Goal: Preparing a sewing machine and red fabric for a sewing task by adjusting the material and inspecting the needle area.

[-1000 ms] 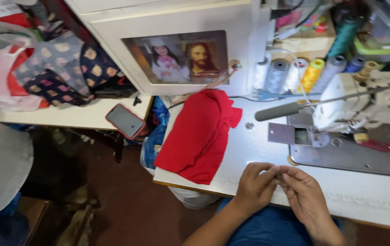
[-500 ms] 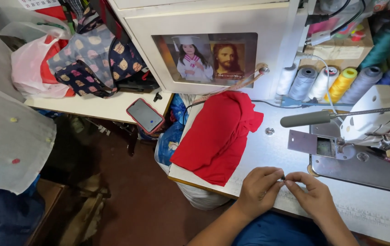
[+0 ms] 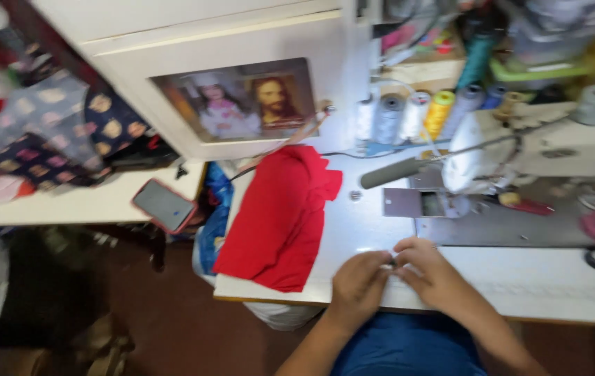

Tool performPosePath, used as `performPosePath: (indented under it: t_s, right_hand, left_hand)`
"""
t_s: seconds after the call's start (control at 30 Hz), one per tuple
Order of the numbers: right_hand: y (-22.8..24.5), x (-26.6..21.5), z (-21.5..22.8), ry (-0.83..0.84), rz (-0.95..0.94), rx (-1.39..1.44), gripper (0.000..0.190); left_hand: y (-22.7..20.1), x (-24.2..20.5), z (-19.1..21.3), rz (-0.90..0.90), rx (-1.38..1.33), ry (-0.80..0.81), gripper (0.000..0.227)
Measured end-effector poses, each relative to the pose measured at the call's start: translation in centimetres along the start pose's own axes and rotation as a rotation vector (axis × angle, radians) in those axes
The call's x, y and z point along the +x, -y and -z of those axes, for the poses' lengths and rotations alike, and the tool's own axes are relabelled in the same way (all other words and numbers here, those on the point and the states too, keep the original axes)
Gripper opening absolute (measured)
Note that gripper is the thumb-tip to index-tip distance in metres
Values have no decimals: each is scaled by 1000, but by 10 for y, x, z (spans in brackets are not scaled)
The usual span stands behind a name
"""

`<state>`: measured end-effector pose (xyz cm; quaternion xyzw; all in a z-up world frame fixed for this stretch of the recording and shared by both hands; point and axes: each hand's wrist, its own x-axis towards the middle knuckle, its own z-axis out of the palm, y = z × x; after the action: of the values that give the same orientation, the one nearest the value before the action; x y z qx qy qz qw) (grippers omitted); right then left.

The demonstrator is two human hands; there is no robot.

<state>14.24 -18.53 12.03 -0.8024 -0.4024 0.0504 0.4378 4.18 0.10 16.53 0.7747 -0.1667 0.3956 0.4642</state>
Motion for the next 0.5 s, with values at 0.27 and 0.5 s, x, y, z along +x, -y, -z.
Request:
performPosePath:
  t_s: [0.27,0.5]
  right_hand:
    - [33,-4,54,-161,-7,-165,20]
    - [28,-42,52,64,-210,-30,8]
  left_hand:
    - [5,2,-36,-71,-61,218,22]
    - [20,0,-57,-58,84,109,22]
